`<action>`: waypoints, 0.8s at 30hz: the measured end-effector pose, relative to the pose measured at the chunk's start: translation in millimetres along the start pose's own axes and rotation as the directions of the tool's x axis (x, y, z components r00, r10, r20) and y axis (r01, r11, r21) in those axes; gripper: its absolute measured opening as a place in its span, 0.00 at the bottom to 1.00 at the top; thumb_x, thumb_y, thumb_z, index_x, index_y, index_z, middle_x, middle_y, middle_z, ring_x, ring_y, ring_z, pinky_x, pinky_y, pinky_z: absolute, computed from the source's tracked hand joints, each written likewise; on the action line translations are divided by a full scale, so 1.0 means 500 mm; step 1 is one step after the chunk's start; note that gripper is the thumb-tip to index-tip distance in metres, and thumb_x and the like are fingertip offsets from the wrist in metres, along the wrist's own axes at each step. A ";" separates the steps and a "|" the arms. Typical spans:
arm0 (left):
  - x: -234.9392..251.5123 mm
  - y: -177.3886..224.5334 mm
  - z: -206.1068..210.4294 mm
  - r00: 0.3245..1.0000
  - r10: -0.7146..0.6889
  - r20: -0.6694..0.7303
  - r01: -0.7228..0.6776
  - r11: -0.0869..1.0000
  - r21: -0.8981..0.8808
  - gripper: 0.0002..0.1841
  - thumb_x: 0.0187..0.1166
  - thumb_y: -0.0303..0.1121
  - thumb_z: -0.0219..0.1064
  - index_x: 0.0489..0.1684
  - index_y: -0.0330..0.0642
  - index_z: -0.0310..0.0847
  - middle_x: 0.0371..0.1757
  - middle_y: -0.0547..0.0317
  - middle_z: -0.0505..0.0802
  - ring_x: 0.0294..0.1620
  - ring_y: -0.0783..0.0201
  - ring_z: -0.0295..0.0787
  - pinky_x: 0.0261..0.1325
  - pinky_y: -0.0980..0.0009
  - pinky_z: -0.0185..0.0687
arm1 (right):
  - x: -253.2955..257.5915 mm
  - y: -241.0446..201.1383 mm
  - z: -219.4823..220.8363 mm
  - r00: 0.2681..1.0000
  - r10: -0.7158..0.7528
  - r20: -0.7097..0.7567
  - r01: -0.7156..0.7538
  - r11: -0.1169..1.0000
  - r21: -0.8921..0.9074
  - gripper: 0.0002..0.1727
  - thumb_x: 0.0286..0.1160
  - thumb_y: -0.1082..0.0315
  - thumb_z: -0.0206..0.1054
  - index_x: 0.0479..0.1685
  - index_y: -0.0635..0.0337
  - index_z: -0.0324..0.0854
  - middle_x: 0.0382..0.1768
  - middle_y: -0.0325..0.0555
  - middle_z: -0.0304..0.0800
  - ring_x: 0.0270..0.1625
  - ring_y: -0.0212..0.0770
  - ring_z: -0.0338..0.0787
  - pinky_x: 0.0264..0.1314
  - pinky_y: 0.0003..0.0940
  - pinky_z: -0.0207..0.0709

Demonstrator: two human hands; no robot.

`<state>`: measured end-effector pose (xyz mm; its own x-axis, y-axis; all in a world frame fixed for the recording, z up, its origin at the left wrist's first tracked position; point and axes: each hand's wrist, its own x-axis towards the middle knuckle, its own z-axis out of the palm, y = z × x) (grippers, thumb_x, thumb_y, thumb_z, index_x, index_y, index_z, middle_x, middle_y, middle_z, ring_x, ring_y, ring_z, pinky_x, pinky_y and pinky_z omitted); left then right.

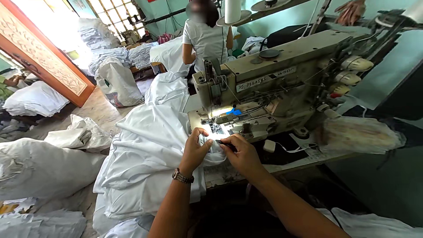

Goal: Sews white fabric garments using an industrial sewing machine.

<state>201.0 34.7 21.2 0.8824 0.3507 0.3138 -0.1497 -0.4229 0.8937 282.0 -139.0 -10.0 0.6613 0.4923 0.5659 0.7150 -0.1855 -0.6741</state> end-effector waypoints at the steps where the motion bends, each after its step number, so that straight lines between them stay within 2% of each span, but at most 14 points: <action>1: 0.000 -0.001 -0.001 1.000 0.005 -0.002 -0.005 1.000 0.005 0.10 0.75 0.27 0.70 0.51 0.38 0.79 0.43 0.57 0.90 0.38 0.70 0.88 0.45 0.72 0.86 | 0.001 0.000 0.002 1.000 -0.001 -0.003 0.001 1.000 0.002 0.14 0.81 0.58 0.66 0.49 0.57 0.90 0.43 0.44 0.90 0.42 0.34 0.90 0.45 0.30 0.86; 6: 0.000 -0.003 -0.001 1.000 0.013 -0.002 -0.013 0.999 0.045 0.11 0.75 0.29 0.71 0.51 0.38 0.80 0.43 0.57 0.91 0.41 0.69 0.89 0.47 0.70 0.87 | 0.003 0.000 0.006 1.000 0.002 -0.011 -0.002 1.000 0.013 0.14 0.80 0.58 0.66 0.50 0.57 0.90 0.44 0.44 0.90 0.42 0.35 0.90 0.45 0.32 0.86; 15: -0.002 -0.004 0.001 1.000 0.014 -0.003 -0.014 1.000 0.010 0.10 0.76 0.28 0.71 0.51 0.38 0.79 0.41 0.56 0.90 0.38 0.69 0.89 0.45 0.70 0.87 | 0.006 0.000 0.014 1.000 -0.022 -0.012 0.022 1.000 0.003 0.13 0.80 0.58 0.66 0.50 0.56 0.90 0.43 0.45 0.90 0.42 0.36 0.90 0.43 0.33 0.86; 20: 0.000 -0.007 0.000 1.000 0.017 -0.001 -0.017 1.000 0.022 0.10 0.76 0.28 0.70 0.51 0.38 0.80 0.42 0.57 0.90 0.40 0.69 0.89 0.47 0.71 0.87 | 0.004 0.010 0.016 0.988 -0.051 -0.144 0.059 0.997 0.051 0.12 0.82 0.61 0.66 0.49 0.58 0.90 0.44 0.44 0.90 0.43 0.32 0.89 0.46 0.26 0.86; 24: -0.001 -0.004 -0.004 1.000 0.003 0.013 -0.003 1.000 -0.011 0.09 0.78 0.26 0.65 0.52 0.38 0.80 0.42 0.57 0.90 0.38 0.70 0.87 0.43 0.72 0.85 | 0.002 0.016 0.008 0.975 -0.024 -0.219 0.046 0.994 0.095 0.13 0.81 0.61 0.68 0.52 0.60 0.89 0.45 0.45 0.89 0.43 0.30 0.87 0.45 0.23 0.84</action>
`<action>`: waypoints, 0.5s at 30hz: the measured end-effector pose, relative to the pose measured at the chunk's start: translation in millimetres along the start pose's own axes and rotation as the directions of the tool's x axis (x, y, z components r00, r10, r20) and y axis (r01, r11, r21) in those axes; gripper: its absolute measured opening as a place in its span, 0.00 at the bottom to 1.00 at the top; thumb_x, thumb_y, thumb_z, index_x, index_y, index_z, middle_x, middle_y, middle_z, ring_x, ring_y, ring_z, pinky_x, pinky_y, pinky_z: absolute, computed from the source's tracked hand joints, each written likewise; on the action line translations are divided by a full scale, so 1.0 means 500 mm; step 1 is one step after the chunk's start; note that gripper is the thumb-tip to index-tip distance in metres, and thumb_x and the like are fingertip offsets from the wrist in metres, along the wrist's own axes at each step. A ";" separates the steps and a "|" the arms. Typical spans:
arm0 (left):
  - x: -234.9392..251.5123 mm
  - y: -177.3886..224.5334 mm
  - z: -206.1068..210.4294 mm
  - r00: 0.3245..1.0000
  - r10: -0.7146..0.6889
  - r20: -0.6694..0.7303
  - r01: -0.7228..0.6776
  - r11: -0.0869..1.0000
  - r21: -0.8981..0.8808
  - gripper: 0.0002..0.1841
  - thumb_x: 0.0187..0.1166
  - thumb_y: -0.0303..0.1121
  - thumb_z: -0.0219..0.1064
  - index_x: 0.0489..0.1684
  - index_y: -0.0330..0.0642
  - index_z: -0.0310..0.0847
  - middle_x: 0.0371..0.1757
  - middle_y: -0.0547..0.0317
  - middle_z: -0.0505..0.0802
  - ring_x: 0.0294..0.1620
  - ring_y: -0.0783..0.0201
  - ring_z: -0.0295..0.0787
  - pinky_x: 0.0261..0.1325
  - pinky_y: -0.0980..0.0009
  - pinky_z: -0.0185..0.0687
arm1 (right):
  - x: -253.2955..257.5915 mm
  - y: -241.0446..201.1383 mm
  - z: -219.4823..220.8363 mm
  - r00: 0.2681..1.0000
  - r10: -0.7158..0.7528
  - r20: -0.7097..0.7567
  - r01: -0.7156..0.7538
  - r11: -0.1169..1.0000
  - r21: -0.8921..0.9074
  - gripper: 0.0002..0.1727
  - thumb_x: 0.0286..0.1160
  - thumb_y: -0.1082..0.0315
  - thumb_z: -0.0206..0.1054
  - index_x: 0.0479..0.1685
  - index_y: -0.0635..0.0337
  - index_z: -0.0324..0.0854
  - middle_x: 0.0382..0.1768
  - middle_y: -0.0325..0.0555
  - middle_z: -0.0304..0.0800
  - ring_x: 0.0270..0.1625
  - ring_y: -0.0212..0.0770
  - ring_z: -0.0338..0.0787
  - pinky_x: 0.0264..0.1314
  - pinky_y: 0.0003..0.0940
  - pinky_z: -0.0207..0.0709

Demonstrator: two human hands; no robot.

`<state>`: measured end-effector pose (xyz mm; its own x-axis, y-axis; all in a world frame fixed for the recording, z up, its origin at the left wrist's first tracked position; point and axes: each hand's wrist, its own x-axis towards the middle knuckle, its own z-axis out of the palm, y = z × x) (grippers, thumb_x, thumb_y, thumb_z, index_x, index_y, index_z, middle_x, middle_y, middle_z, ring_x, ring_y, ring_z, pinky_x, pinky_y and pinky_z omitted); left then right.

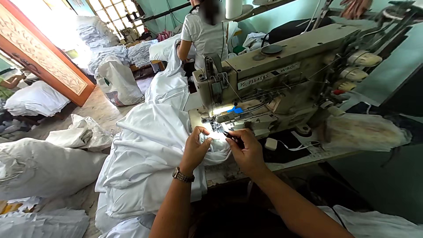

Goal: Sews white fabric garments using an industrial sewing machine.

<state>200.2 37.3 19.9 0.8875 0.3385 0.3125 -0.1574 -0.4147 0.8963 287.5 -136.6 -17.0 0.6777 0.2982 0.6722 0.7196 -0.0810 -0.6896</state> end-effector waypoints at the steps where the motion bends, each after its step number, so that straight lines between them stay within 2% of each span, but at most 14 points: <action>1: 0.000 0.002 -0.001 1.000 -0.005 0.002 0.005 1.000 -0.008 0.08 0.79 0.26 0.63 0.52 0.38 0.80 0.41 0.58 0.89 0.36 0.71 0.87 0.42 0.72 0.84 | -0.001 0.001 -0.002 1.000 0.012 0.000 -0.012 1.000 0.006 0.13 0.80 0.61 0.68 0.53 0.60 0.89 0.46 0.46 0.88 0.43 0.30 0.86 0.44 0.22 0.83; 6: 0.001 0.001 -0.001 1.000 -0.008 0.004 0.008 1.000 -0.005 0.07 0.81 0.27 0.62 0.52 0.39 0.79 0.39 0.59 0.89 0.33 0.71 0.85 0.39 0.73 0.83 | -0.005 -0.001 -0.006 0.999 -0.014 0.037 0.014 1.000 -0.019 0.14 0.78 0.60 0.70 0.51 0.60 0.89 0.44 0.46 0.88 0.42 0.30 0.86 0.44 0.22 0.83; 12: 0.001 0.000 -0.001 1.000 -0.002 -0.004 0.002 1.000 0.023 0.08 0.81 0.27 0.63 0.53 0.38 0.80 0.41 0.58 0.90 0.35 0.71 0.86 0.41 0.72 0.84 | -0.004 -0.010 -0.004 0.990 -0.039 0.134 0.055 0.992 -0.112 0.13 0.77 0.59 0.69 0.49 0.58 0.90 0.42 0.47 0.89 0.38 0.37 0.89 0.39 0.32 0.86; 15: 0.001 0.001 -0.001 1.000 0.001 -0.004 -0.001 1.000 0.006 0.07 0.81 0.26 0.63 0.52 0.39 0.80 0.41 0.59 0.90 0.35 0.72 0.86 0.40 0.73 0.84 | -0.003 -0.009 0.004 0.988 -0.073 0.139 0.093 0.986 -0.139 0.13 0.77 0.59 0.68 0.48 0.58 0.90 0.40 0.48 0.89 0.37 0.39 0.89 0.37 0.34 0.85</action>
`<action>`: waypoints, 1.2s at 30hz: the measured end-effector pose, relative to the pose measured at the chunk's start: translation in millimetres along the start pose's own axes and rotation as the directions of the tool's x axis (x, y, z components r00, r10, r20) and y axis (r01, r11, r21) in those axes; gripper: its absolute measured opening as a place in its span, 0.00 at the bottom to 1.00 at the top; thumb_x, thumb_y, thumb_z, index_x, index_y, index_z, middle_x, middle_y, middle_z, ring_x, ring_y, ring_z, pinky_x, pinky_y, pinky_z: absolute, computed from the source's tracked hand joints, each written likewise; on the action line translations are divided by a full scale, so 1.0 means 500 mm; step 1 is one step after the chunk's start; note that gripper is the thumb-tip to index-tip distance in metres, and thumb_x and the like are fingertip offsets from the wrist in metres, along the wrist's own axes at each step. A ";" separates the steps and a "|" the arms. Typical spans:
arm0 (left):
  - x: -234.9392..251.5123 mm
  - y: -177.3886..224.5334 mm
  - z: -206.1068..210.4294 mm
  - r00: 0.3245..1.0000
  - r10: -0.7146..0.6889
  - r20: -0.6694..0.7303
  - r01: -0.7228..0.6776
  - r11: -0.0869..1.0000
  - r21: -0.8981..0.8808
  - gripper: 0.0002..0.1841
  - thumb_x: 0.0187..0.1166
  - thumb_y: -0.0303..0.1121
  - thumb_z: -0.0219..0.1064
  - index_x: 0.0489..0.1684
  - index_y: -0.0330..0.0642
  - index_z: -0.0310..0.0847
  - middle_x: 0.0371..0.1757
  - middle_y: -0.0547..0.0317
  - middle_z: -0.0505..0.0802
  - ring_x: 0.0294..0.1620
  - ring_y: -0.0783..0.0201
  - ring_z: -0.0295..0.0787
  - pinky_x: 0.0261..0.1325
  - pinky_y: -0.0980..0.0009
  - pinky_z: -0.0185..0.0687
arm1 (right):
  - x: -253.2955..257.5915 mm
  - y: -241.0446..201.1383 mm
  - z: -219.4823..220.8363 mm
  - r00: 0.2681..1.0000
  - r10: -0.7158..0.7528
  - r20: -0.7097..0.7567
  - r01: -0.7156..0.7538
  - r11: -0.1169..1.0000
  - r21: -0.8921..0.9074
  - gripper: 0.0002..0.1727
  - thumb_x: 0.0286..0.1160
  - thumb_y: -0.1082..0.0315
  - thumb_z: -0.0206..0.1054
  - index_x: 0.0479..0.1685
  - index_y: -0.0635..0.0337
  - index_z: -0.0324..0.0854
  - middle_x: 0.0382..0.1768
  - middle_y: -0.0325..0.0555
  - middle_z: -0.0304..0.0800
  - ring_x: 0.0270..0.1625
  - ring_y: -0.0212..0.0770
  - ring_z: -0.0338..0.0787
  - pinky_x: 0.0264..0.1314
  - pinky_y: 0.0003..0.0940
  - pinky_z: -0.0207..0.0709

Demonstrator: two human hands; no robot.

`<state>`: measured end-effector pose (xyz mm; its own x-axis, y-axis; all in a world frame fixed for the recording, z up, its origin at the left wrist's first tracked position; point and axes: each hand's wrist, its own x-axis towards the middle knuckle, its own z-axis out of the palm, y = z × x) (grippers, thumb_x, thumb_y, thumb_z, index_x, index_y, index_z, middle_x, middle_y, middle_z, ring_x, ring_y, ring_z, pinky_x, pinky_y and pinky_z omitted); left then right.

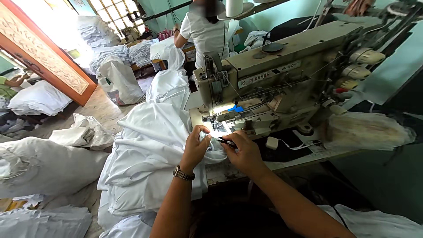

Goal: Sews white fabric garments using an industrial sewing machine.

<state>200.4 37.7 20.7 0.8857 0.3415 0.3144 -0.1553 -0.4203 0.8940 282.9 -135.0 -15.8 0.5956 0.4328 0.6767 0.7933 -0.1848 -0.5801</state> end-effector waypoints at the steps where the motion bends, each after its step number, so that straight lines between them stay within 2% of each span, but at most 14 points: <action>1: 0.000 0.000 0.000 1.000 -0.004 0.000 0.004 1.000 -0.001 0.07 0.81 0.27 0.63 0.52 0.39 0.80 0.41 0.59 0.90 0.35 0.72 0.86 0.41 0.73 0.84 | 0.001 -0.001 0.002 1.000 -0.001 0.003 0.001 1.000 0.000 0.13 0.78 0.59 0.68 0.48 0.57 0.90 0.40 0.47 0.88 0.37 0.38 0.89 0.37 0.33 0.85; 10: 0.000 -0.005 0.000 1.000 0.011 -0.003 -0.011 1.000 -0.005 0.07 0.80 0.27 0.63 0.51 0.39 0.80 0.39 0.58 0.89 0.34 0.70 0.86 0.41 0.72 0.84 | 0.007 -0.006 0.007 0.998 -0.060 0.012 0.060 0.997 -0.042 0.13 0.82 0.62 0.62 0.45 0.57 0.92 0.37 0.47 0.87 0.34 0.40 0.88 0.32 0.35 0.83; 14: 0.000 -0.004 -0.002 1.000 0.011 0.005 -0.011 1.000 -0.004 0.07 0.81 0.26 0.63 0.52 0.39 0.80 0.37 0.59 0.89 0.33 0.71 0.85 0.39 0.72 0.84 | 0.002 0.006 -0.005 0.998 0.053 -0.045 -0.050 0.997 0.056 0.13 0.81 0.60 0.66 0.50 0.59 0.89 0.43 0.47 0.89 0.40 0.36 0.88 0.41 0.31 0.85; 17: 0.001 -0.003 -0.002 1.000 0.008 0.004 -0.008 1.000 0.004 0.07 0.81 0.26 0.63 0.51 0.40 0.80 0.37 0.59 0.89 0.33 0.70 0.85 0.39 0.72 0.84 | -0.001 0.016 -0.009 0.985 0.172 -0.027 -0.168 0.979 0.112 0.16 0.76 0.57 0.68 0.54 0.58 0.85 0.44 0.45 0.87 0.39 0.34 0.85 0.40 0.30 0.83; 22: 0.000 -0.004 0.000 1.000 0.022 -0.003 -0.021 1.000 0.005 0.07 0.81 0.26 0.63 0.52 0.39 0.80 0.38 0.59 0.89 0.34 0.71 0.85 0.40 0.73 0.83 | -0.005 0.009 -0.015 0.997 0.072 0.019 -0.072 0.997 -0.023 0.15 0.75 0.57 0.69 0.49 0.57 0.89 0.42 0.48 0.90 0.37 0.40 0.90 0.37 0.37 0.86; 26: -0.001 0.000 -0.001 1.000 0.003 -0.005 -0.003 1.000 0.011 0.08 0.81 0.25 0.64 0.53 0.39 0.80 0.41 0.58 0.89 0.35 0.71 0.86 0.41 0.72 0.84 | -0.009 0.014 -0.012 0.999 0.051 0.009 -0.050 0.998 -0.047 0.15 0.76 0.58 0.69 0.49 0.59 0.89 0.43 0.50 0.90 0.37 0.43 0.91 0.35 0.40 0.86; 33: 0.001 -0.003 -0.004 1.000 0.008 0.015 -0.008 1.000 0.003 0.07 0.81 0.26 0.63 0.53 0.39 0.79 0.44 0.57 0.89 0.38 0.71 0.86 0.43 0.72 0.84 | -0.005 0.012 -0.004 0.998 0.066 0.014 -0.067 0.997 0.026 0.15 0.77 0.57 0.69 0.50 0.58 0.89 0.43 0.48 0.90 0.37 0.39 0.90 0.36 0.36 0.85; 36: 0.001 -0.003 -0.004 0.999 0.019 0.028 -0.019 1.000 -0.006 0.06 0.83 0.25 0.62 0.52 0.39 0.79 0.45 0.59 0.90 0.39 0.71 0.86 0.45 0.73 0.84 | -0.007 0.013 -0.002 0.995 0.070 -0.064 -0.062 0.991 0.123 0.15 0.78 0.58 0.68 0.51 0.61 0.87 0.43 0.47 0.89 0.37 0.34 0.87 0.38 0.29 0.83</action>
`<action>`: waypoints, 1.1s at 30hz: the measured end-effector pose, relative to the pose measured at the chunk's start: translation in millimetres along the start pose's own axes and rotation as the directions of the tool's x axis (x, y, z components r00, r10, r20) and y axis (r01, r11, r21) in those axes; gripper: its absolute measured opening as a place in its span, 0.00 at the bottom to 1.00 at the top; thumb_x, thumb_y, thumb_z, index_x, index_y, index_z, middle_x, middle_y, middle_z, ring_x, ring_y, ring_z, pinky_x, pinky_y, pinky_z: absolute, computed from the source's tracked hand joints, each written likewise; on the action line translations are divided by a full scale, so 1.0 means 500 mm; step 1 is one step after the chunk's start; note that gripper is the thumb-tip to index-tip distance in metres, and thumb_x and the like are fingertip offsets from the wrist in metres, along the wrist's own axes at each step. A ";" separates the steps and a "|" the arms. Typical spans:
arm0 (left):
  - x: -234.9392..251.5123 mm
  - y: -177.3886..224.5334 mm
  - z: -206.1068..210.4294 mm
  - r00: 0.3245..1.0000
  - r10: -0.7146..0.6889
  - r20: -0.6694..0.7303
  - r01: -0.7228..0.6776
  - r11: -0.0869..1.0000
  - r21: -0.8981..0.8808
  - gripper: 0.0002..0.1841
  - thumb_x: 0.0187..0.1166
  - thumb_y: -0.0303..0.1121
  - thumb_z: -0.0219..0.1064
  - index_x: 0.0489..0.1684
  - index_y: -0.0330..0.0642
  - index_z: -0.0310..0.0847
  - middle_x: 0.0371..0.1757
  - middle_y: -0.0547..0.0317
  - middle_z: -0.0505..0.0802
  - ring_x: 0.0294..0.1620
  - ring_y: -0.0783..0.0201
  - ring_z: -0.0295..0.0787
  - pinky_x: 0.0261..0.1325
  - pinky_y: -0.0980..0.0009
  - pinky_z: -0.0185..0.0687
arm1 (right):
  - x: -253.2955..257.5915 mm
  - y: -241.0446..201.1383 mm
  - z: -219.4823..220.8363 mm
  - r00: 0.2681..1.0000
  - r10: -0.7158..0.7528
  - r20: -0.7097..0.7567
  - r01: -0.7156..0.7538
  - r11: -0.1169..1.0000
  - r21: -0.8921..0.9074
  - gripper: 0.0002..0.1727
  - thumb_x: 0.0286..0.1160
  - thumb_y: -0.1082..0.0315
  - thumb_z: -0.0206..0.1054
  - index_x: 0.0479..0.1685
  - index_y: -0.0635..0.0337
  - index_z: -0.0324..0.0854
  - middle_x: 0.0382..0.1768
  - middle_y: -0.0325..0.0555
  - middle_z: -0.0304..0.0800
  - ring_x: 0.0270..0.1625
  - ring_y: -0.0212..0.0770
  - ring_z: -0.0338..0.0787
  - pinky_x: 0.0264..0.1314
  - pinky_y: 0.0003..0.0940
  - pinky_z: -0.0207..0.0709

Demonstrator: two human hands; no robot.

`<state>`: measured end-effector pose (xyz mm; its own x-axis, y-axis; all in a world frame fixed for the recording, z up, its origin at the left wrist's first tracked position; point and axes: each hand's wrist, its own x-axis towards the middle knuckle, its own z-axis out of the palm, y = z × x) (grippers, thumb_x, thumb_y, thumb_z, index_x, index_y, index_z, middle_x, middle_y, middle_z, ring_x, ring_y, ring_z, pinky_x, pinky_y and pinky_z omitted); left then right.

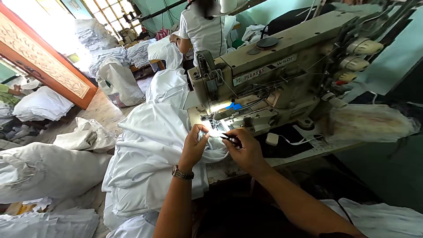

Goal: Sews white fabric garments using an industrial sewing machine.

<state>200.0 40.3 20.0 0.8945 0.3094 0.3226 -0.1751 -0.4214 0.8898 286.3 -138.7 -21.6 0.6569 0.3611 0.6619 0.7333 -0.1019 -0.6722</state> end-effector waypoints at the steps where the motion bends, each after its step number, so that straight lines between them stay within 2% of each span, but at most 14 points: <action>1: 0.000 -0.002 0.000 1.000 0.011 0.003 -0.011 1.000 0.000 0.06 0.83 0.24 0.62 0.52 0.39 0.80 0.45 0.59 0.90 0.40 0.72 0.87 0.46 0.73 0.84 | -0.002 0.002 0.000 0.999 -0.003 -0.045 0.005 0.999 0.049 0.15 0.80 0.59 0.68 0.52 0.62 0.85 0.42 0.47 0.88 0.37 0.32 0.85 0.38 0.26 0.82; 5: 0.000 -0.007 0.000 1.000 0.030 0.006 -0.030 1.000 -0.006 0.07 0.83 0.23 0.61 0.52 0.39 0.81 0.48 0.60 0.90 0.44 0.72 0.87 0.49 0.74 0.85 | -0.004 0.008 0.001 0.986 -0.039 -0.163 0.067 0.984 0.166 0.17 0.83 0.58 0.67 0.55 0.65 0.77 0.43 0.47 0.82 0.40 0.27 0.83 0.41 0.19 0.81; 7: 0.001 -0.006 0.000 1.000 0.021 0.000 -0.021 1.000 -0.007 0.07 0.83 0.23 0.61 0.51 0.39 0.82 0.47 0.59 0.90 0.41 0.72 0.87 0.46 0.74 0.85 | -0.002 0.004 0.001 0.995 -0.030 -0.098 0.041 0.992 0.115 0.20 0.78 0.56 0.70 0.55 0.64 0.82 0.43 0.48 0.85 0.38 0.31 0.84 0.38 0.23 0.81; 9: 0.002 -0.005 0.000 1.000 0.014 0.004 -0.014 1.000 -0.021 0.07 0.83 0.24 0.61 0.51 0.38 0.81 0.47 0.59 0.90 0.42 0.71 0.87 0.47 0.73 0.85 | 0.004 -0.005 0.004 1.000 0.000 0.026 0.000 1.000 0.025 0.23 0.73 0.50 0.73 0.56 0.59 0.86 0.43 0.49 0.88 0.38 0.37 0.86 0.36 0.32 0.83; 11: 0.002 -0.003 -0.001 1.000 0.013 0.004 -0.013 0.999 -0.032 0.07 0.84 0.24 0.59 0.51 0.38 0.81 0.47 0.59 0.90 0.43 0.71 0.87 0.48 0.72 0.85 | 0.009 -0.008 0.009 0.992 0.018 0.122 -0.011 0.998 -0.059 0.22 0.74 0.47 0.71 0.53 0.55 0.89 0.42 0.48 0.88 0.38 0.41 0.89 0.37 0.39 0.85; 13: 0.001 -0.002 -0.002 1.000 0.003 0.000 -0.003 1.000 -0.018 0.08 0.85 0.25 0.58 0.51 0.39 0.82 0.49 0.59 0.90 0.45 0.71 0.86 0.50 0.72 0.83 | 0.008 -0.002 0.014 0.989 -0.006 0.147 0.017 0.997 -0.073 0.14 0.76 0.55 0.69 0.44 0.56 0.92 0.36 0.46 0.88 0.35 0.40 0.89 0.36 0.37 0.84; 15: 0.002 -0.002 -0.003 1.000 -0.004 -0.009 0.004 1.000 -0.008 0.09 0.86 0.26 0.57 0.53 0.39 0.82 0.52 0.59 0.90 0.49 0.71 0.86 0.54 0.71 0.83 | 0.009 0.004 0.011 0.993 -0.036 0.114 0.040 0.999 -0.036 0.13 0.79 0.59 0.66 0.40 0.58 0.90 0.34 0.45 0.87 0.35 0.37 0.87 0.37 0.34 0.83; 19: 0.001 -0.006 -0.002 0.999 -0.018 -0.026 0.018 1.000 -0.015 0.10 0.87 0.26 0.57 0.58 0.40 0.81 0.55 0.59 0.90 0.51 0.71 0.86 0.55 0.71 0.83 | 0.015 0.023 -0.022 0.999 -0.009 -0.044 0.012 0.998 0.064 0.11 0.82 0.64 0.63 0.42 0.62 0.87 0.36 0.44 0.87 0.38 0.31 0.85 0.42 0.27 0.83; 22: 0.002 -0.004 -0.001 1.000 -0.017 -0.023 0.017 1.000 -0.024 0.11 0.86 0.26 0.57 0.59 0.41 0.81 0.54 0.60 0.90 0.50 0.72 0.87 0.54 0.72 0.83 | 0.023 0.028 -0.046 0.986 -0.015 -0.166 0.033 0.993 0.111 0.15 0.91 0.62 0.56 0.42 0.65 0.80 0.32 0.42 0.81 0.34 0.25 0.80 0.39 0.19 0.78; 24: 0.002 -0.003 -0.001 1.000 -0.023 -0.016 0.022 0.999 -0.023 0.12 0.86 0.27 0.57 0.61 0.41 0.81 0.53 0.59 0.90 0.48 0.73 0.87 0.52 0.72 0.83 | 0.024 0.025 -0.052 0.991 -0.045 -0.126 0.063 0.988 0.140 0.21 0.91 0.59 0.55 0.33 0.65 0.81 0.27 0.40 0.79 0.31 0.24 0.79 0.36 0.18 0.76; 26: 0.003 -0.002 -0.001 1.000 -0.025 -0.006 0.025 0.999 -0.024 0.12 0.86 0.26 0.57 0.62 0.41 0.81 0.54 0.59 0.90 0.49 0.72 0.87 0.53 0.72 0.84 | 0.025 0.014 -0.047 0.997 -0.073 0.019 0.071 0.992 0.109 0.21 0.87 0.56 0.60 0.29 0.63 0.83 0.25 0.42 0.80 0.29 0.29 0.80 0.33 0.24 0.76; 29: 0.004 0.000 -0.002 1.000 -0.016 0.005 0.016 1.000 -0.026 0.12 0.86 0.26 0.58 0.63 0.40 0.80 0.54 0.58 0.90 0.48 0.72 0.87 0.53 0.72 0.84 | 0.035 -0.011 -0.026 0.983 -0.108 0.147 0.113 0.993 -0.028 0.14 0.80 0.56 0.66 0.41 0.57 0.89 0.31 0.44 0.85 0.30 0.35 0.84 0.31 0.31 0.80; 31: 0.004 0.000 -0.004 1.000 -0.002 0.026 0.003 1.000 -0.015 0.13 0.85 0.26 0.59 0.64 0.40 0.79 0.55 0.58 0.90 0.50 0.71 0.87 0.56 0.71 0.84 | 0.046 -0.018 -0.012 0.966 -0.163 0.201 0.185 0.978 -0.099 0.13 0.78 0.63 0.65 0.54 0.53 0.92 0.35 0.47 0.85 0.31 0.41 0.86 0.32 0.37 0.82; 33: 0.005 -0.002 -0.006 0.999 0.017 0.046 -0.018 1.000 0.008 0.13 0.86 0.26 0.60 0.65 0.39 0.79 0.55 0.57 0.90 0.51 0.70 0.88 0.57 0.70 0.85 | 0.058 -0.017 0.001 0.950 -0.176 0.259 0.219 0.965 -0.146 0.17 0.73 0.70 0.66 0.56 0.48 0.93 0.37 0.48 0.85 0.34 0.45 0.88 0.33 0.42 0.84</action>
<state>201.3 44.1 21.0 0.9092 0.2629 0.3229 -0.1875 -0.4339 0.8812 299.0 -127.0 3.1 0.4495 0.6006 0.6612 0.8768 -0.1549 -0.4553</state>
